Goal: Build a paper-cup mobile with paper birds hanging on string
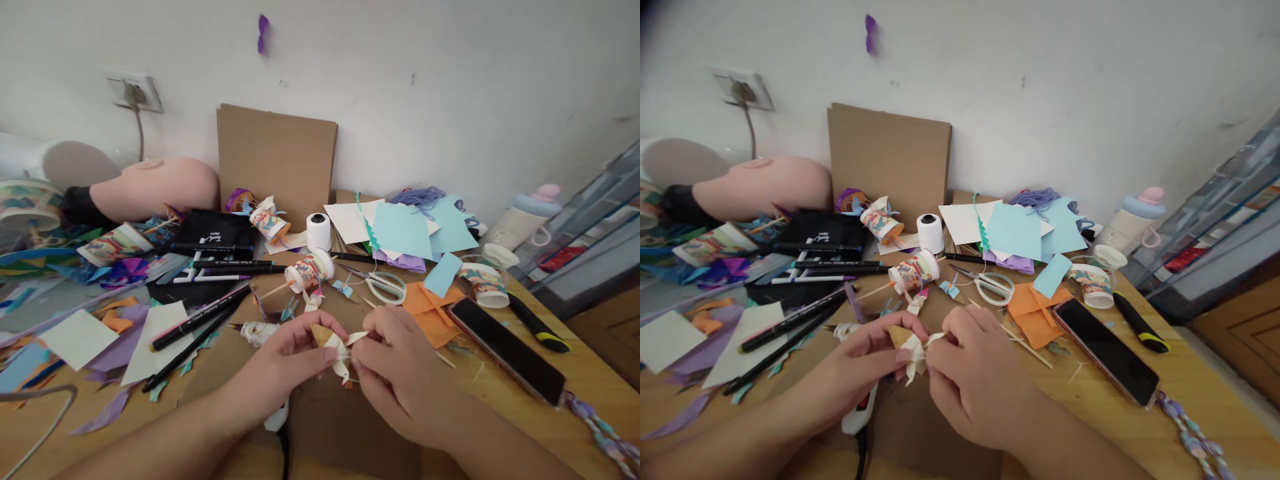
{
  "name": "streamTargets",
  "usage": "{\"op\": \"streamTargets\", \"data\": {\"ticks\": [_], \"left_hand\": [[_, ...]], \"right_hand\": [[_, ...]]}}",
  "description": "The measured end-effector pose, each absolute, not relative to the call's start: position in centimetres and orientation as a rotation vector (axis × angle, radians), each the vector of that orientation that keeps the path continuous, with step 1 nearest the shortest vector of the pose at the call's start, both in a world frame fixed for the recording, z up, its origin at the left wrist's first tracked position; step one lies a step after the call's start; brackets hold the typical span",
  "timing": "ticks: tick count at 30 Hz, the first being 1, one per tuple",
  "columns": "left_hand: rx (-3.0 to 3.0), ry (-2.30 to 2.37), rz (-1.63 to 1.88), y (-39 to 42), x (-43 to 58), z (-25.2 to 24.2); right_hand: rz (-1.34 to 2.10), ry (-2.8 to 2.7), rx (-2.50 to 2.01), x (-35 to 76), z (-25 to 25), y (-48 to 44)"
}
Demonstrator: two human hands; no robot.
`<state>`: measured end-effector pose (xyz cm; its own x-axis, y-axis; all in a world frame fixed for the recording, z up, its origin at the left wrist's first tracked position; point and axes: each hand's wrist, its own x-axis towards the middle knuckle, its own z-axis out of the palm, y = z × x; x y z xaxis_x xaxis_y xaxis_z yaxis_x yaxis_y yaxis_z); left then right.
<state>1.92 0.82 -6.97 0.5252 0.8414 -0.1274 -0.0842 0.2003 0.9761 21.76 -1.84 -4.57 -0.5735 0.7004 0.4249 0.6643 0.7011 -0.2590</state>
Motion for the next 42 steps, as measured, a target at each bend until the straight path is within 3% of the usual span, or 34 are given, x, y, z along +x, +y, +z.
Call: {"op": "streamTargets", "data": {"ticks": [42], "left_hand": [[1.227, 0.780, 0.734, 0.6, 2.2, -5.7]], "right_hand": [[0.098, -2.446, -1.035, 22.0, -4.5, -1.6]]}}
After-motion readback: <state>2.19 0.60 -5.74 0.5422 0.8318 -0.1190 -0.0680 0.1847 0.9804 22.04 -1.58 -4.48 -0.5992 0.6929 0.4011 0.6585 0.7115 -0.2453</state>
